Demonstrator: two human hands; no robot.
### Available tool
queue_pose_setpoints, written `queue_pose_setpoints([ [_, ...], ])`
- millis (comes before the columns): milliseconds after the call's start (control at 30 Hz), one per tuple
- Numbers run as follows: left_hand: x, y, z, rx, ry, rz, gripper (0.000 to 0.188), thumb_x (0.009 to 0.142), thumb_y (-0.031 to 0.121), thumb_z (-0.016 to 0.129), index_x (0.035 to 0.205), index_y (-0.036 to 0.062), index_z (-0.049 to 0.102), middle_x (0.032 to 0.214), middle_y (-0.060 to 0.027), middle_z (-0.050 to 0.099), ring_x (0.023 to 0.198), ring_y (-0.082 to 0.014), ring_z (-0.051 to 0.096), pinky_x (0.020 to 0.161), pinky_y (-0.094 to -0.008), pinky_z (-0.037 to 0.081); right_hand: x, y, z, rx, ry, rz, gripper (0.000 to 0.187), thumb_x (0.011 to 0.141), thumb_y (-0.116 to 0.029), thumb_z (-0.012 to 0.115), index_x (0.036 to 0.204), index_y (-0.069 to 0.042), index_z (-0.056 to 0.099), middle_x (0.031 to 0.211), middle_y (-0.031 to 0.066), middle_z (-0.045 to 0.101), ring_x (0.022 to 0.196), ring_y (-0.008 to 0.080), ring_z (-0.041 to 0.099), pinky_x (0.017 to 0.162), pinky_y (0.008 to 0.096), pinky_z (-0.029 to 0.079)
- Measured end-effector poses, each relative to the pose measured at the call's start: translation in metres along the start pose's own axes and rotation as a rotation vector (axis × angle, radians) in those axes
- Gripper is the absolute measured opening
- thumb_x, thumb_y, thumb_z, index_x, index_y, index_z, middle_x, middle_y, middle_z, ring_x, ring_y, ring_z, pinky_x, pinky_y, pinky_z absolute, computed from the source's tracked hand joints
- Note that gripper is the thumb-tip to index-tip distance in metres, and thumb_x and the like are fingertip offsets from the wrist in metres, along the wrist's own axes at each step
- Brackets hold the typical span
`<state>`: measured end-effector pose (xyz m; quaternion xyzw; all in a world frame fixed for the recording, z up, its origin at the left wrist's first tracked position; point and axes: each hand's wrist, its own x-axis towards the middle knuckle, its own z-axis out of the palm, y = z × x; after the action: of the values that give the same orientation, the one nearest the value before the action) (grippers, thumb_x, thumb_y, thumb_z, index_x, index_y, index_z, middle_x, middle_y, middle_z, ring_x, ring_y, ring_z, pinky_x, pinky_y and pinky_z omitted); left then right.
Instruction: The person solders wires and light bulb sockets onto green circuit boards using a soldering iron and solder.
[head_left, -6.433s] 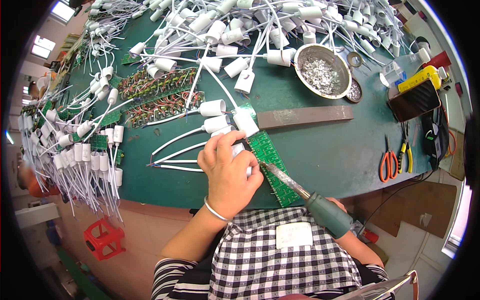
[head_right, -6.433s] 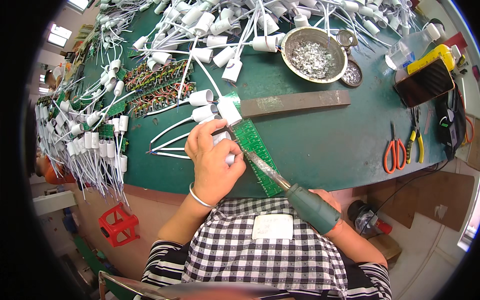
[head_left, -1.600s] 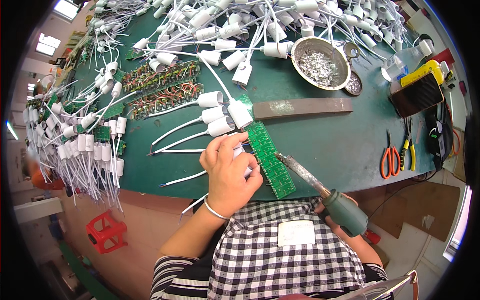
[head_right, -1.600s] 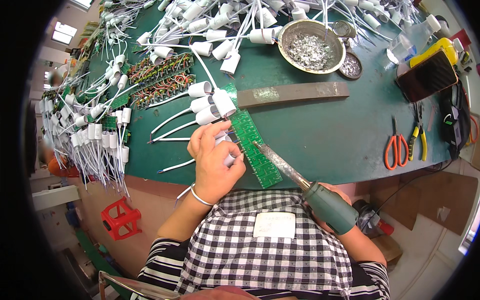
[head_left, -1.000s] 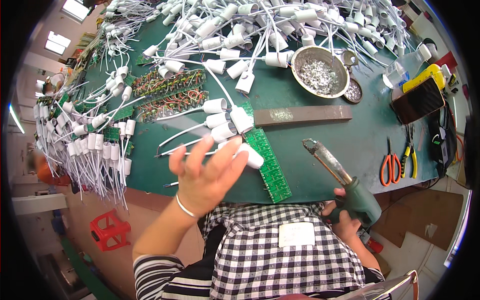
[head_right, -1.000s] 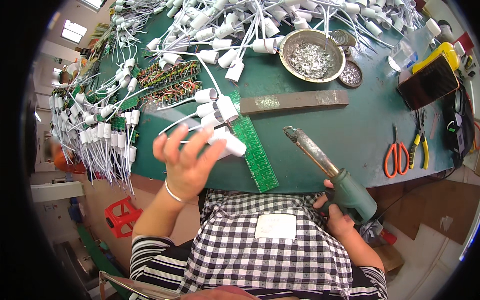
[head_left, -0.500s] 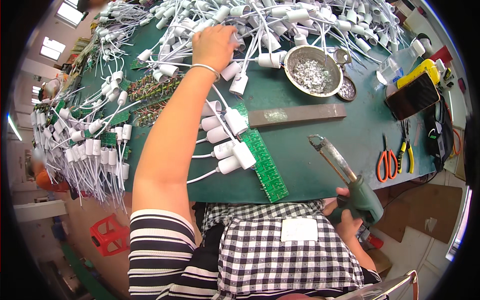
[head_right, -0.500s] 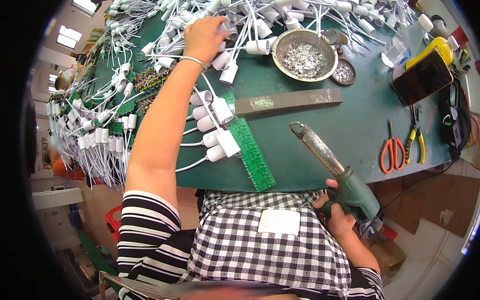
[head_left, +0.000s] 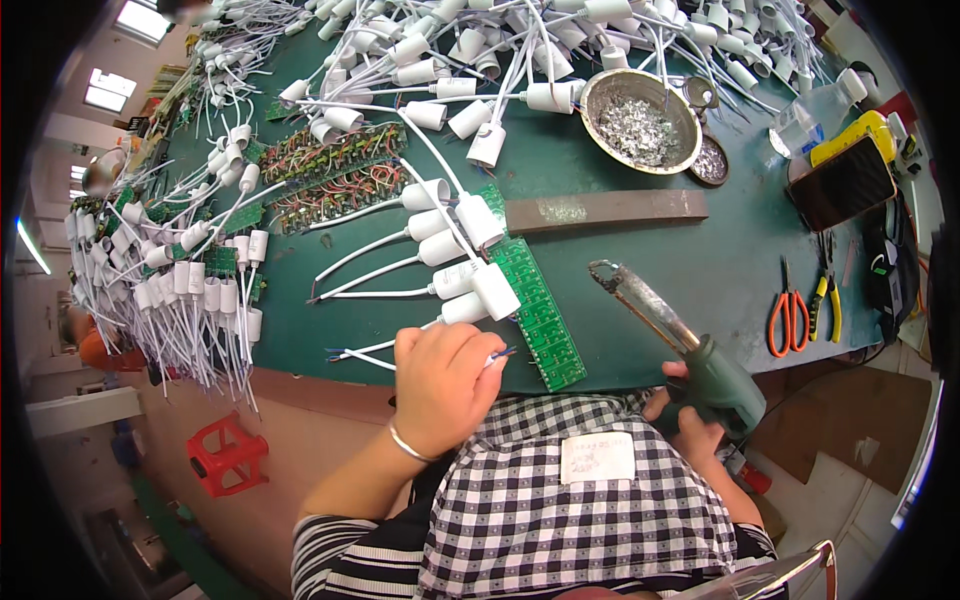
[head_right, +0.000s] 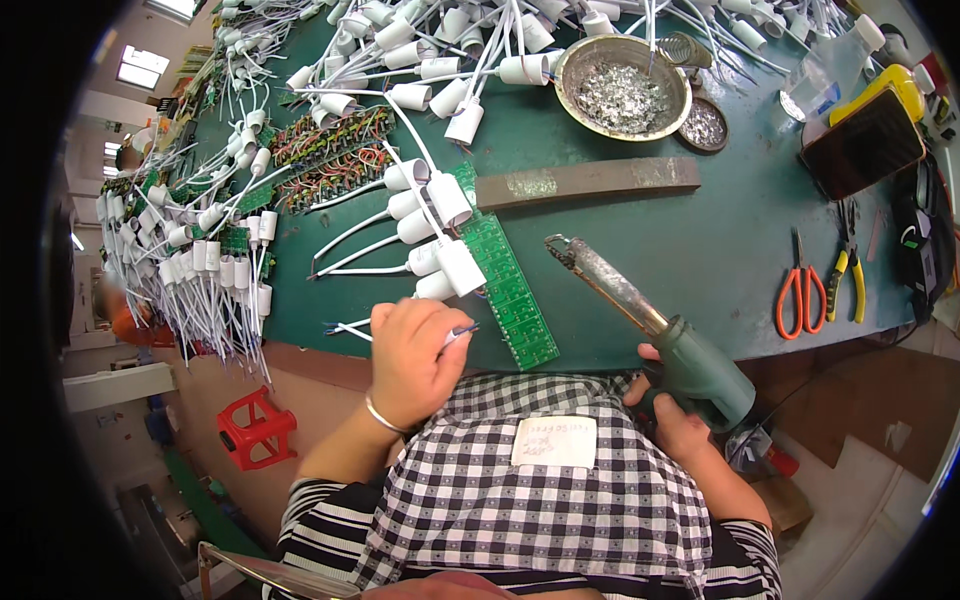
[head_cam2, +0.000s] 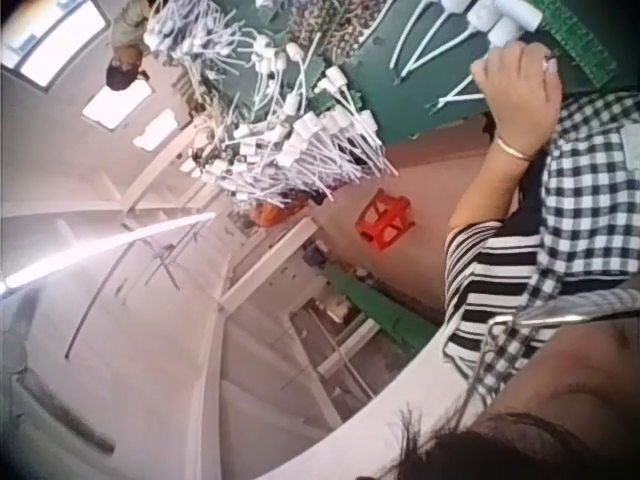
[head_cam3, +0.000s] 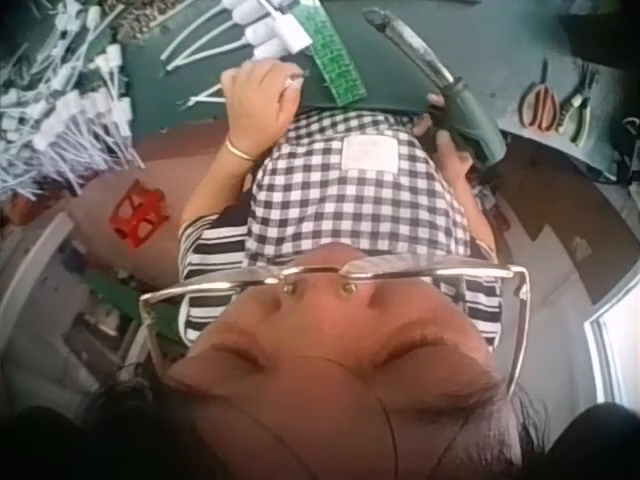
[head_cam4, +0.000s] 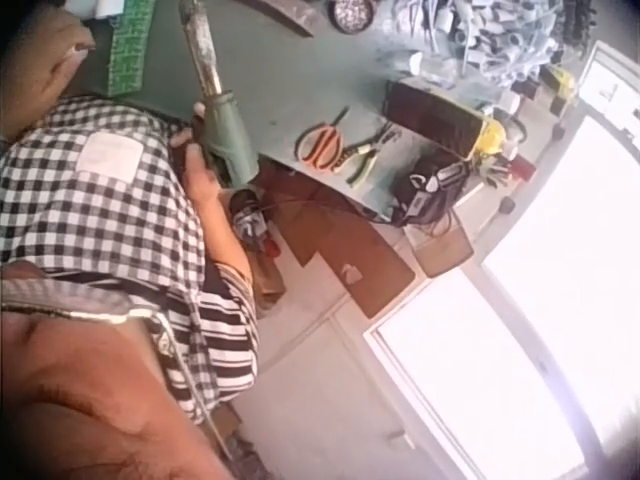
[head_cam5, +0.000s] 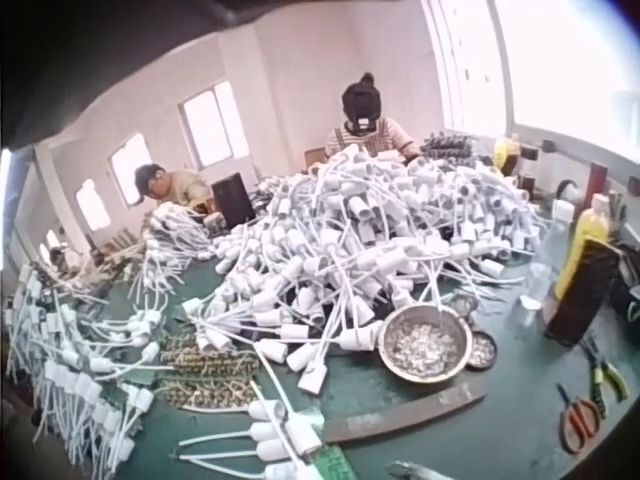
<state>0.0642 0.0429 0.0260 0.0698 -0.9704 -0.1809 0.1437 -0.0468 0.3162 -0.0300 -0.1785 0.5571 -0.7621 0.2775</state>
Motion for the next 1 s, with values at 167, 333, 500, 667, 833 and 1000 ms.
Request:
queue_pose_setpoints([
  [167, -0.001, 0.007, 0.028, 0.046, 0.153, -0.107, 0.011, 0.075, 0.012, 0.064, 0.085, 0.0121, 0.062, 0.093, -0.0023, 0.055, 0.098, -0.0256, 0.045, 0.089, -0.0401, 0.026, -0.006, -0.008, -0.007, -0.133, -0.081, 0.079, 0.050, 0.083, -0.014, 0.050, 0.130, 0.003, 0.043, 0.090, 0.0108, 0.062, 0.076, 0.0176, 0.059, 0.077, 0.0313, 0.047],
  [333, 0.009, 0.008, 0.026, 0.061, 0.157, -0.130, 0.009, 0.072, 0.013, 0.066, 0.080, 0.0135, 0.061, 0.114, -0.0063, 0.047, 0.115, -0.0336, 0.037, 0.090, -0.0488, 0.024, -0.014, -0.003, -0.024, -0.479, -0.207, 0.063, 0.030, 0.080, -0.015, 0.056, 0.106, -0.002, 0.063, 0.085, 0.0117, 0.065, 0.071, 0.0241, 0.059, 0.071, 0.0341, 0.048],
  [500, 0.012, 0.007, 0.025, 0.025, 0.121, -0.177, 0.009, 0.069, 0.015, 0.068, 0.074, 0.0126, 0.061, 0.116, -0.0069, 0.047, 0.118, -0.0352, 0.035, 0.092, -0.0500, 0.023, -0.010, -0.001, -0.017, -0.625, -0.253, -0.209, 0.028, 0.083, -0.021, 0.062, 0.102, -0.001, 0.065, 0.101, 0.0146, 0.066, 0.096, 0.0292, 0.065, 0.089, 0.0364, 0.049],
  [667, 0.017, 0.007, 0.026, -0.004, 0.115, -0.195, 0.009, 0.067, 0.016, 0.069, 0.069, 0.0124, 0.061, 0.115, -0.0061, 0.048, 0.116, -0.0346, 0.035, 0.092, -0.0498, 0.024, -0.005, 0.000, -0.013, -0.717, -0.252, -0.357, 0.032, 0.084, -0.018, 0.065, 0.108, 0.002, 0.062, 0.105, 0.0143, 0.066, 0.097, 0.0277, 0.066, 0.089, 0.0350, 0.050],
  [833, 0.019, 0.006, 0.027, 0.022, 0.124, -0.192, 0.009, 0.067, 0.016, 0.069, 0.069, 0.0128, 0.061, 0.112, -0.0054, 0.049, 0.115, -0.0338, 0.036, 0.091, -0.0491, 0.025, -0.012, 0.001, -0.012, -0.508, -0.228, 0.067, 0.038, 0.084, -0.017, 0.067, 0.114, 0.003, 0.058, 0.106, 0.0128, 0.066, 0.096, 0.0260, 0.066, 0.088, 0.0346, 0.051],
  [1000, 0.020, 0.006, 0.027, 0.021, 0.123, -0.190, 0.009, 0.067, 0.016, 0.069, 0.068, 0.0123, 0.061, 0.112, -0.0055, 0.049, 0.114, -0.0334, 0.036, 0.090, -0.0492, 0.025, -0.005, 0.004, -0.018, -0.863, -0.384, -0.296, 0.053, 0.078, -0.020, 0.074, 0.120, 0.004, 0.052, 0.103, 0.0124, 0.067, 0.092, 0.0233, 0.066, 0.081, 0.0308, 0.052],
])
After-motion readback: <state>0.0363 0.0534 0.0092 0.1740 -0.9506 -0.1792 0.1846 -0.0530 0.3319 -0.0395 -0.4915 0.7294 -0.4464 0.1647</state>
